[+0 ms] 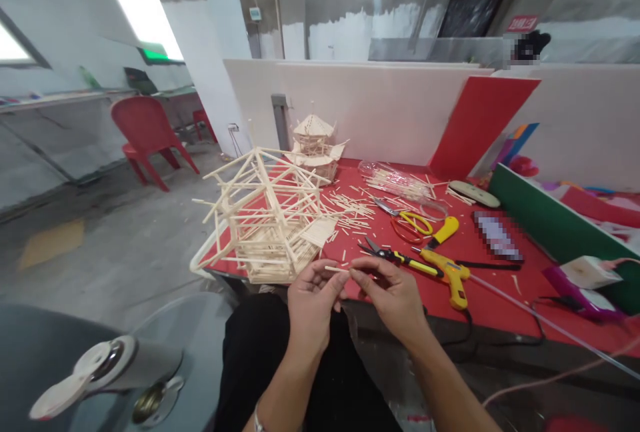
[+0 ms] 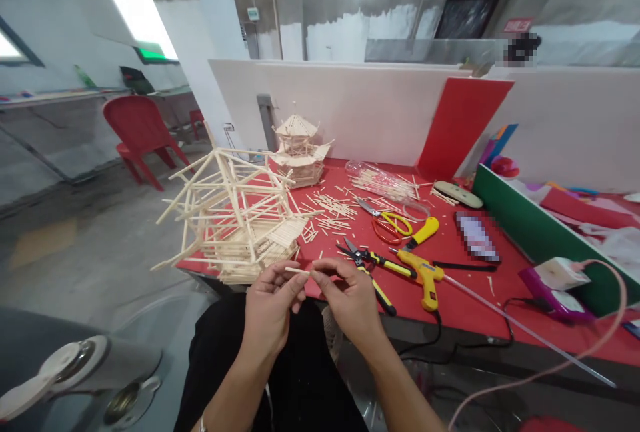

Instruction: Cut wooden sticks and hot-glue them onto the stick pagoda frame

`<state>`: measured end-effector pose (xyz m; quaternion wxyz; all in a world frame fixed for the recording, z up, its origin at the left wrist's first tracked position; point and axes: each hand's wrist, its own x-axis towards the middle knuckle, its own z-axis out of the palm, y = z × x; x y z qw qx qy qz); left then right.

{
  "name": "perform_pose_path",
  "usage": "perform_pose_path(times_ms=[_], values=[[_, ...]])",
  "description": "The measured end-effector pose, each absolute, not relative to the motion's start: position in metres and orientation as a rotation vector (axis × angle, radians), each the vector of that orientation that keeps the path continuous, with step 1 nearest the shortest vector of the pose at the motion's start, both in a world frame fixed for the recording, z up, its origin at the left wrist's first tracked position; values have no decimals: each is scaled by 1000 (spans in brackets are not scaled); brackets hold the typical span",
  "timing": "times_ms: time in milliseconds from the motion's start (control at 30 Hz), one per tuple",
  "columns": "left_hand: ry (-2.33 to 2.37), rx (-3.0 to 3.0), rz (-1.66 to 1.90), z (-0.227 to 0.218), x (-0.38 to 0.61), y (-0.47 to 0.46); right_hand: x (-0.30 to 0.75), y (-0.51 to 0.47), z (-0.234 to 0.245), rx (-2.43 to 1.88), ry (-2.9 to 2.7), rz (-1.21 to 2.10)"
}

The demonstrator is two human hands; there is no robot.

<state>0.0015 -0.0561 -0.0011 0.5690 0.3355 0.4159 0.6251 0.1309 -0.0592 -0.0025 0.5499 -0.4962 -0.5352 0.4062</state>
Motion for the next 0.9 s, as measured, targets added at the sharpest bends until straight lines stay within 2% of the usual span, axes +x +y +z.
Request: perform_pose_path(times_ms=[167, 333, 467, 633, 767, 900], values=[[927, 739, 1479, -1, 0, -60, 117, -59, -14, -1060, -1057, 1120], [1069, 996, 1604, -8, -7, -63, 112, -59, -20, -1080, -1106, 1177], [1231, 1423, 1717, -11, -14, -63, 112, -64, -11, -1151, -1334, 905], [1199, 1816, 1840, -17, -22, -63, 106, -70, 5, -1151, -1653, 543], [1260, 1531, 1891, -17, -18, -68, 98, -69, 3, -1158, -1558, 322], [1143, 804, 1628, -12, -12, -65, 87, -58, -6, -1135, -1376, 311]])
